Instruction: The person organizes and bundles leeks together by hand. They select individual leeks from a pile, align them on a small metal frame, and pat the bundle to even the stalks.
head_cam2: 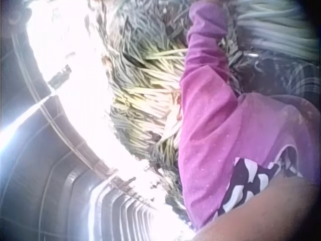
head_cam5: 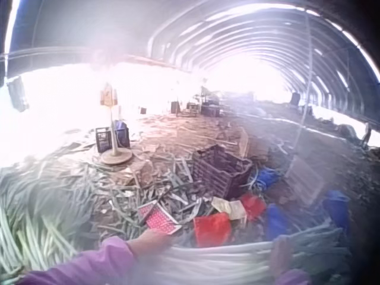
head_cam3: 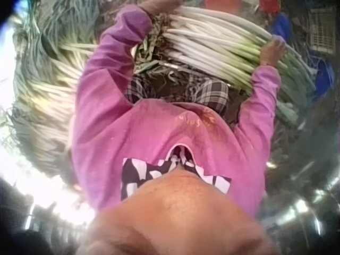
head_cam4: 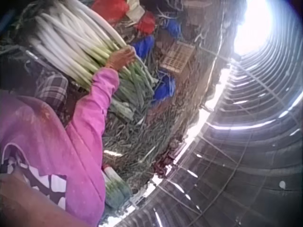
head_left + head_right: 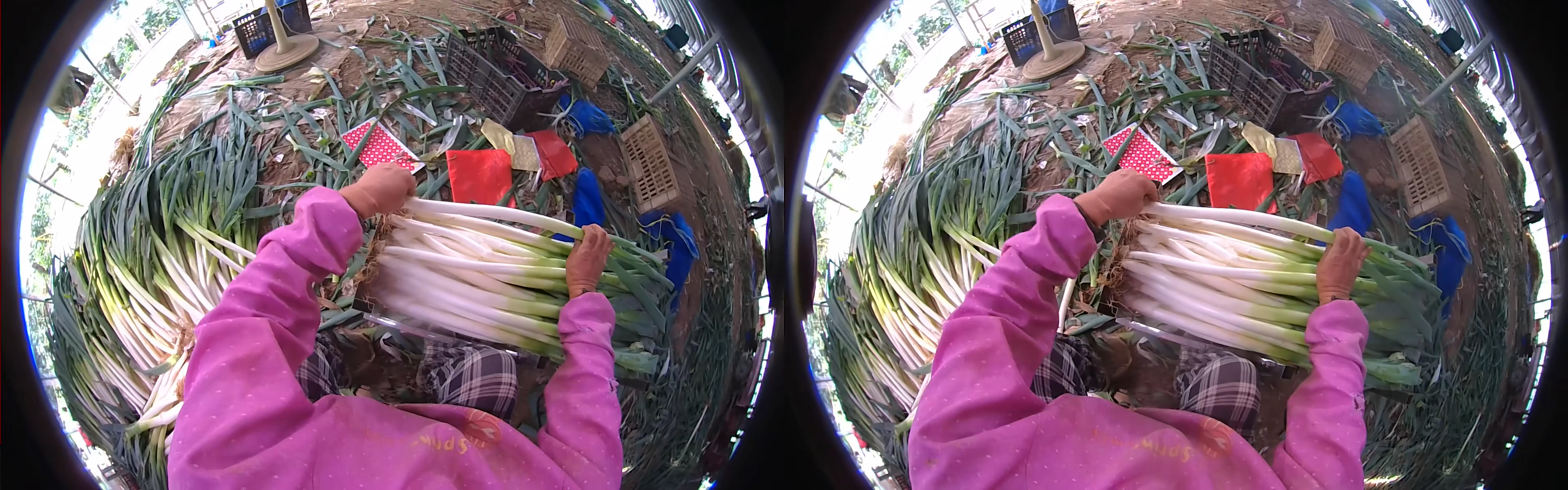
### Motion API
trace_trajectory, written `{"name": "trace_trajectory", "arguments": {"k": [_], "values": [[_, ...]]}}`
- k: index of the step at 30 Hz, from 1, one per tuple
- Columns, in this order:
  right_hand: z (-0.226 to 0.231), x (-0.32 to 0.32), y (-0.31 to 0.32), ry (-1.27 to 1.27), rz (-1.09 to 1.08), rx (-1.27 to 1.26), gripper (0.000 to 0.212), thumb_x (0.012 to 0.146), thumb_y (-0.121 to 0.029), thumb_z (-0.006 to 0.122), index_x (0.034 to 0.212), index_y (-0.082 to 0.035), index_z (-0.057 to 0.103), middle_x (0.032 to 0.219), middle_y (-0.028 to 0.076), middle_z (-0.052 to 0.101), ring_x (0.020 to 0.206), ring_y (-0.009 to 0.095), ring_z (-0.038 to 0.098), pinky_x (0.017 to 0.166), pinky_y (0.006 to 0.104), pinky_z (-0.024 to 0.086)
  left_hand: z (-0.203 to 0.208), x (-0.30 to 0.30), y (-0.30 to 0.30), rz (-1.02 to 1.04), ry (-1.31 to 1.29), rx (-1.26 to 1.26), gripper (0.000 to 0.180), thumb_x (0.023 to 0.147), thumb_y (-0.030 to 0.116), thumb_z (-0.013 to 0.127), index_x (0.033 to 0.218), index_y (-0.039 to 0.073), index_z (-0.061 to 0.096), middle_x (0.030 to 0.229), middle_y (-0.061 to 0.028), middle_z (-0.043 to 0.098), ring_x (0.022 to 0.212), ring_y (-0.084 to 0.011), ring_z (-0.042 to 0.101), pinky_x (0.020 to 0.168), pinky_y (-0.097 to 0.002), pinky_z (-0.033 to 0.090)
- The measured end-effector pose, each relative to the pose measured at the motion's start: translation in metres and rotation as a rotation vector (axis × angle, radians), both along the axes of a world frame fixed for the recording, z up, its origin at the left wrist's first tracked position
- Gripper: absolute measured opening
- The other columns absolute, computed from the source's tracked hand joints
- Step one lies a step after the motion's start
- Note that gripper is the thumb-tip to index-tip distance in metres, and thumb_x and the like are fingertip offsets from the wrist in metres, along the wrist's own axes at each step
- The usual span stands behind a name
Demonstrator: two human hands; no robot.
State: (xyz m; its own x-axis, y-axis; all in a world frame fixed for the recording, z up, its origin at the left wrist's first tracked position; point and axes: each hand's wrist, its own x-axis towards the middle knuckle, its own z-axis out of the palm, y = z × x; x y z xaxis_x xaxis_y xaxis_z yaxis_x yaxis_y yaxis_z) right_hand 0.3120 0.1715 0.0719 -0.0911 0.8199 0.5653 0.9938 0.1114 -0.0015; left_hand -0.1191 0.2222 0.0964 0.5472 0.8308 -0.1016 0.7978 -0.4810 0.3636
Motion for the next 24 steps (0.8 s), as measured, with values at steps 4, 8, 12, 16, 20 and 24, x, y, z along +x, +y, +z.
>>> {"name": "trace_trajectory", "arguments": {"k": [4, 8, 12, 16, 20, 24], "values": [[-0.004, 0.001, -0.002, -0.040, 0.040, -0.070, 0.025, 0.083, -0.011, 0.055, 0.108, -0.011, 0.052, 0.112, 0.006, 0.049, 0.115, 0.030, 0.045, 0.103, 0.0610, 0.028, -0.007, -0.003, -0.001, 0.432, 0.199, 0.277, 0.013, 0.072, 0.016, 0.061, 0.079, 0.008, 0.070, 0.079, -0.0140, 0.068, 0.079, -0.0304, 0.068, 0.070, -0.0408, 0.054], [-0.009, -0.007, 0.006, -0.076, 0.003, -0.169, 0.025, 0.082, -0.012, 0.056, 0.107, -0.011, 0.053, 0.111, 0.006, 0.050, 0.113, 0.029, 0.046, 0.103, 0.0617, 0.029, -0.028, -0.127, -0.005, 0.887, 0.341, 0.204, 0.019, 0.085, 0.017, 0.052, 0.087, 0.010, 0.070, 0.090, -0.0116, 0.069, 0.084, -0.0280, 0.068, 0.071, -0.0385, 0.055], [-0.003, -0.003, 0.005, -0.108, 0.007, -0.244, 0.025, 0.081, -0.013, 0.058, 0.106, -0.011, 0.054, 0.111, 0.006, 0.050, 0.111, 0.029, 0.047, 0.101, 0.0606, 0.032, -0.005, -0.140, -0.023, 0.739, 0.546, 0.342, 0.019, 0.082, 0.011, 0.054, 0.092, 0.011, 0.071, 0.109, -0.0090, 0.061, 0.089, -0.0251, 0.064, 0.074, -0.0353, 0.051], [0.003, 0.000, -0.002, -0.080, 0.051, -0.218, 0.026, 0.080, -0.014, 0.060, 0.106, -0.011, 0.055, 0.110, 0.006, 0.050, 0.110, 0.028, 0.047, 0.100, 0.0590, 0.033, 0.003, -0.038, -0.036, 0.248, 0.084, 0.631, 0.032, 0.076, 0.001, 0.057, 0.106, 0.011, 0.062, 0.104, -0.0078, 0.060, 0.084, -0.0250, 0.065, 0.066, -0.0382, 0.054], [0.000, 0.009, -0.002, -0.074, 0.023, -0.271, 0.026, 0.080, -0.016, 0.062, 0.105, -0.012, 0.057, 0.107, 0.004, 0.053, 0.109, 0.027, 0.049, 0.100, 0.0582, 0.034, -0.023, 0.067, -0.041, 0.126, 0.057, 0.287, 0.033, 0.083, 0.008, 0.051, 0.115, 0.010, 0.060, 0.103, -0.0120, 0.063, 0.080, -0.0286, 0.067, 0.066, -0.0393, 0.055], [0.011, 0.000, -0.002, -0.101, -0.141, -0.344, 0.026, 0.081, -0.022, 0.065, 0.105, -0.014, 0.060, 0.107, 0.002, 0.057, 0.110, 0.024, 0.052, 0.100, 0.0607, 0.033, -0.061, 0.068, -0.007, 0.226, 0.100, 0.192, 0.018, 0.085, 0.014, 0.050, 0.092, 0.009, 0.066, 0.090, -0.0131, 0.067, 0.088, -0.0295, 0.067, 0.073, -0.0417, 0.054]]}}
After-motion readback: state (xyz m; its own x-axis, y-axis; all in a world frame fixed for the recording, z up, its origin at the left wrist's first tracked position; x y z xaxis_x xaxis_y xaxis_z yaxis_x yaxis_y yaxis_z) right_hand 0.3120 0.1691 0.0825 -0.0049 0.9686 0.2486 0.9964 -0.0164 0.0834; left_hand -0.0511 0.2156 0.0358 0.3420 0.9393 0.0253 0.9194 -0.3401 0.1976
